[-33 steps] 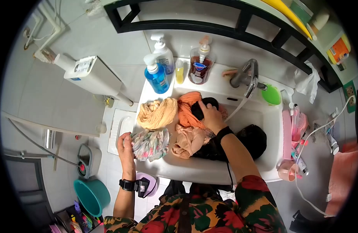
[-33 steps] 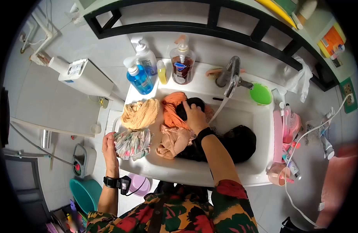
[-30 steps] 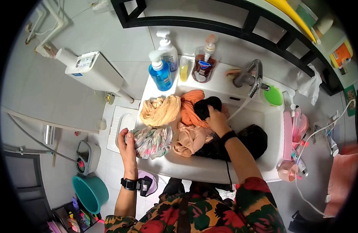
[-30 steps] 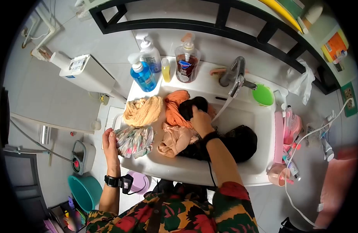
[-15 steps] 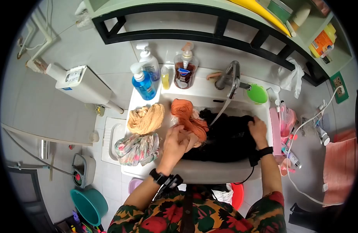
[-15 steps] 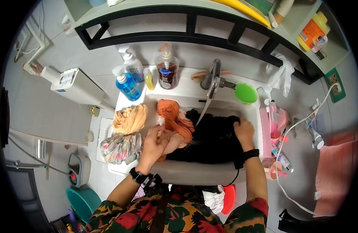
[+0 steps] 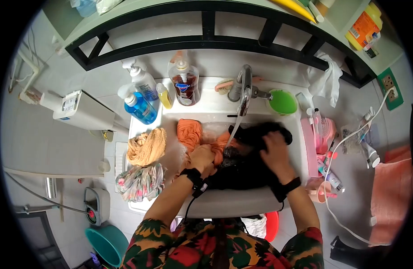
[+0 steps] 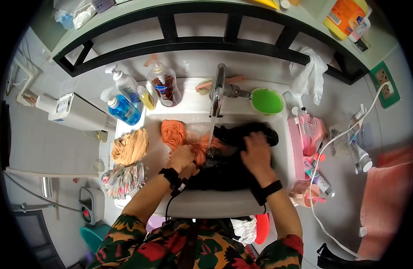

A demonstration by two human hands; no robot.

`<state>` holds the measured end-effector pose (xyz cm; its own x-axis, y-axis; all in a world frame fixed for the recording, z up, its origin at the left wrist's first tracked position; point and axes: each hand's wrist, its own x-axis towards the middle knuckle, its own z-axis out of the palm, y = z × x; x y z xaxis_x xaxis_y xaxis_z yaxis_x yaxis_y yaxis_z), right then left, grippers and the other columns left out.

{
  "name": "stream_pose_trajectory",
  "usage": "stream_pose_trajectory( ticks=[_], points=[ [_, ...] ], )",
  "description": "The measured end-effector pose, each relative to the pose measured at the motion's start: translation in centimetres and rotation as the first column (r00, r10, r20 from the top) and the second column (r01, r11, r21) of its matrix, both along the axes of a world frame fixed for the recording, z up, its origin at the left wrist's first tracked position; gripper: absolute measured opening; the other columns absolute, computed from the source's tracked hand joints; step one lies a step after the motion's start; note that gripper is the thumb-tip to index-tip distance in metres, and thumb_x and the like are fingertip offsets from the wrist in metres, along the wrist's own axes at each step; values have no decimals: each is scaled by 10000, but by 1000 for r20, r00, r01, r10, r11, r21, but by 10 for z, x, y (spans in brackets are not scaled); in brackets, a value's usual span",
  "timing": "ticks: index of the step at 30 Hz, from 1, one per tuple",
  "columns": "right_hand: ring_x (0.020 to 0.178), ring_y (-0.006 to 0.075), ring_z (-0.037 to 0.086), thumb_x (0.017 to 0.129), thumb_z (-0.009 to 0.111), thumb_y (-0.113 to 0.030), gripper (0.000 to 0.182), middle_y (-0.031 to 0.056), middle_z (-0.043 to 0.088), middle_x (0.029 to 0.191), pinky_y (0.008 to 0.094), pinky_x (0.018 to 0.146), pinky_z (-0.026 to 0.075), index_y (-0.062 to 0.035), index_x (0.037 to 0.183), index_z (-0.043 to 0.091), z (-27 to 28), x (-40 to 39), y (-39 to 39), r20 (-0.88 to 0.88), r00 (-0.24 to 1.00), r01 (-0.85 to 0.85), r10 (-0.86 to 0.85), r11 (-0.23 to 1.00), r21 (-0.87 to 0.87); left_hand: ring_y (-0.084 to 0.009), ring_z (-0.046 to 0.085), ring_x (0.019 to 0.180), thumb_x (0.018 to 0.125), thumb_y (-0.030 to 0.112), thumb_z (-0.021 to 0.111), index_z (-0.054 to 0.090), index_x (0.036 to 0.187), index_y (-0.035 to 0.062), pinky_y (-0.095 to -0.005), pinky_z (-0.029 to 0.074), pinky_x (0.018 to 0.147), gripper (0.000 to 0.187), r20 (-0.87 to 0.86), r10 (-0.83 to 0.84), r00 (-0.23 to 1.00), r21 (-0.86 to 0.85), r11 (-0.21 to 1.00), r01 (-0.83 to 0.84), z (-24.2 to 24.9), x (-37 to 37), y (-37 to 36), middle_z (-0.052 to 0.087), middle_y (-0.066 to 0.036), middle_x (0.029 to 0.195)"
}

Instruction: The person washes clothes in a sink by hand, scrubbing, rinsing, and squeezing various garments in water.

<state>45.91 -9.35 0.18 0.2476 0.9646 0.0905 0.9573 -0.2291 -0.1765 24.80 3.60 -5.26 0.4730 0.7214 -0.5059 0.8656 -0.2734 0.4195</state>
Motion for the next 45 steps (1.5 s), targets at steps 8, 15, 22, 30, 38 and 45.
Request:
stream_pose_trajectory(
  ticks=[8, 15, 22, 30, 38, 45],
  points=[
    [1046, 178, 457, 533, 759, -41, 715, 80, 467, 1121, 305, 870, 391, -32, 1161, 417, -49, -81, 53, -933, 167, -94, 319, 947, 307, -118, 549, 638, 719, 120, 565, 591, 830, -53, -242, 438, 596, 207, 654, 301, 694, -285, 948, -142, 110, 9, 4, 596, -90, 697],
    [761, 201, 597, 688, 668, -193, 304, 118, 617, 818, 295, 671, 462, -39, 934, 576, -11, -50, 29, -825, 562, 49, -52, 998, -30, -176, 598, 631, 737, 164, 581, 622, 873, 17, -265, 456, 584, 204, 785, 212, 581, -194, 976, -95, 141, 36, -20, 626, -107, 705],
    [846, 316, 566, 675, 597, -211, 264, 157, 594, 855, 388, 713, 449, -6, 834, 552, -10, 7, -2, -493, 771, 345, -402, 916, -207, -272, 575, 819, 694, 177, 659, 585, 979, -16, -326, 450, 715, 352, 542, 159, 825, 0, 982, -189, 41, -1, 25, 590, -186, 901],
    [1188, 349, 339, 674, 653, -295, 801, 218, 313, 1307, 390, 903, 374, -34, 1299, 224, -51, -2, -15, -364, 909, 184, -204, 979, -89, -416, 119, 1259, 687, 335, 635, 383, 1270, 142, -600, 211, 923, 664, -76, -349, 934, 193, 914, 357, -6, -10, -6, 255, -128, 1364],
    [1146, 336, 388, 711, 616, -389, 738, 108, 350, 1317, 559, 839, 354, -143, 1310, 263, -76, -10, 35, -107, 994, -42, -18, 844, -535, -388, 74, 1277, 617, 339, 662, 496, 1170, 148, -648, 211, 890, 609, -370, -696, 616, 162, 604, 780, -43, -14, 8, 235, -81, 1376],
    [951, 303, 550, 744, 557, -275, 401, 129, 568, 1052, 583, 852, 342, -95, 1095, 484, -89, 3, 49, -236, 971, -69, -50, 881, -469, -271, 470, 1009, 600, 91, 614, 614, 895, 103, -382, 394, 845, 295, -20, -528, 849, 250, 820, 515, -47, -11, 43, 542, -84, 1030]
  ],
)
